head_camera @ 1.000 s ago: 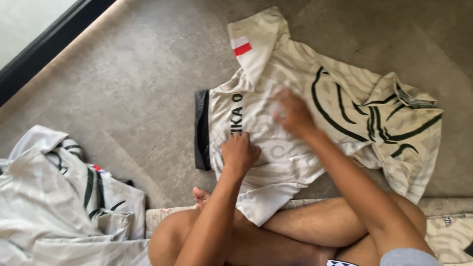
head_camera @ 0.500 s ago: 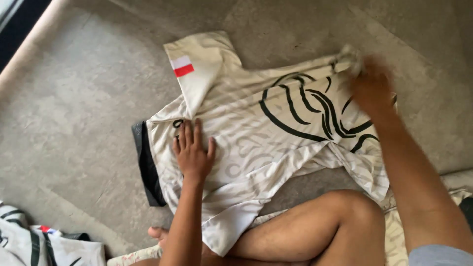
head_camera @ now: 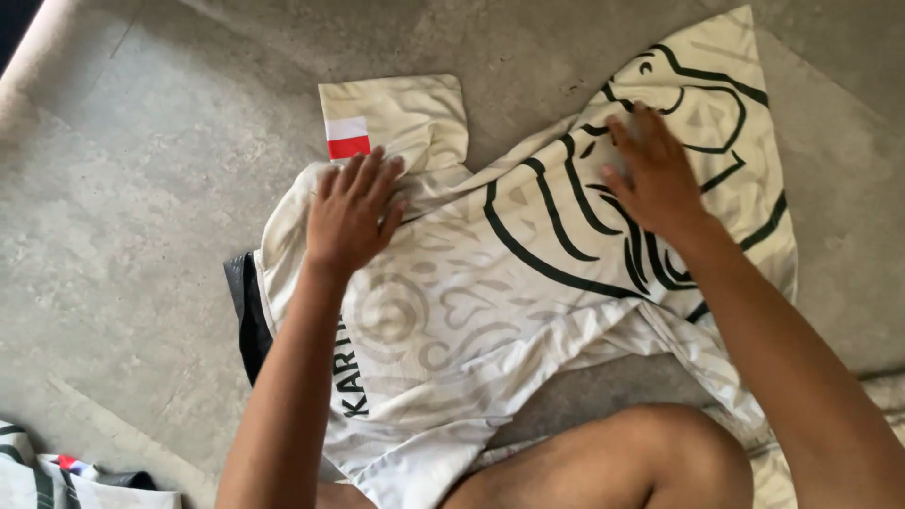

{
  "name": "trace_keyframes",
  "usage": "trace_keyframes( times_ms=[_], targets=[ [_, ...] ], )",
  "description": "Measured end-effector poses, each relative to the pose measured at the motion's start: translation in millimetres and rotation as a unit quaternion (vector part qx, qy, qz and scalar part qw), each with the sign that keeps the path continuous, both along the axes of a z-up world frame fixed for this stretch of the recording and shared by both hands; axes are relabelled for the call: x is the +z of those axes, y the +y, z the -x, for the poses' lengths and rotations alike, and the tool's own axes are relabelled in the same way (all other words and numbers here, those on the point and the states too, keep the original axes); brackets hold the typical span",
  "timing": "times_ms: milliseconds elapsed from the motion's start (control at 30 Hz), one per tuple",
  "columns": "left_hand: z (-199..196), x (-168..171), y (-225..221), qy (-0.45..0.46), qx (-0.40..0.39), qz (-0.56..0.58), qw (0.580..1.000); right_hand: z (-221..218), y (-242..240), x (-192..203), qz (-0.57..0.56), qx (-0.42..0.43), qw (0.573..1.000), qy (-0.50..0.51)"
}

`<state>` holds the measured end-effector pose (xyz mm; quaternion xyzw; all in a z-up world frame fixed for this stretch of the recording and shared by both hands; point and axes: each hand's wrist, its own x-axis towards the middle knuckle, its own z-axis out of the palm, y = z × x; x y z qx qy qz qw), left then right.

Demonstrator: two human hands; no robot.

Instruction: A person sitting on the floor is spreading out and folding several white t-shirts with black designs into neat rectangles.

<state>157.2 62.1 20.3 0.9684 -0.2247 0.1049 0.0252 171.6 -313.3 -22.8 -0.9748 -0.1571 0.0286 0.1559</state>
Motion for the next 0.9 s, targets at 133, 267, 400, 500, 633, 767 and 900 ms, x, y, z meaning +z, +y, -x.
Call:
trace_keyframes(
  times_ms=[133,267,400,500,633,767,900],
  targets=[
    [-42.7,-10.5,26.8,0.115,0.169,-0.114,0.972,-13.7,-38.0,-21.4,0.046,0.010,0.992,-0.114],
    [-36.0,-18.8,16.9,0.110,0.210,-0.076,0.969,-3.1,-27.8,-3.4,0.028,-0.150,0.988,0.007],
    [-38.2,-31.4,12.7,0.168,0.179,-0.004,0.969,6.4,-17.0,-3.0,0.017,-0.141,0.988,0.055],
    [-70.5,-46.1,27.3,0.148,0.141,0.025,0.979,-11.0,-36.2,-13.2,0.030,-0.146,0.987,0.063],
    [-98.6,-39.0,-17.2,0.073,0.148,-0.051,0.985,-31.3,9.6,-2.6,0.007,-0.181,0.983,0.037],
    [-21.0,-33.5,-73.8,0.128,0.065,-0.030,0.989,43.0,65.2,-18.4,-0.068,0.042,0.991,-0.109],
    [52.2,-57.8,-66.8,0.161,-0.037,0.038,0.986,111.9,39.1,-25.9,-0.012,0.145,0.988,-0.049]
  ],
)
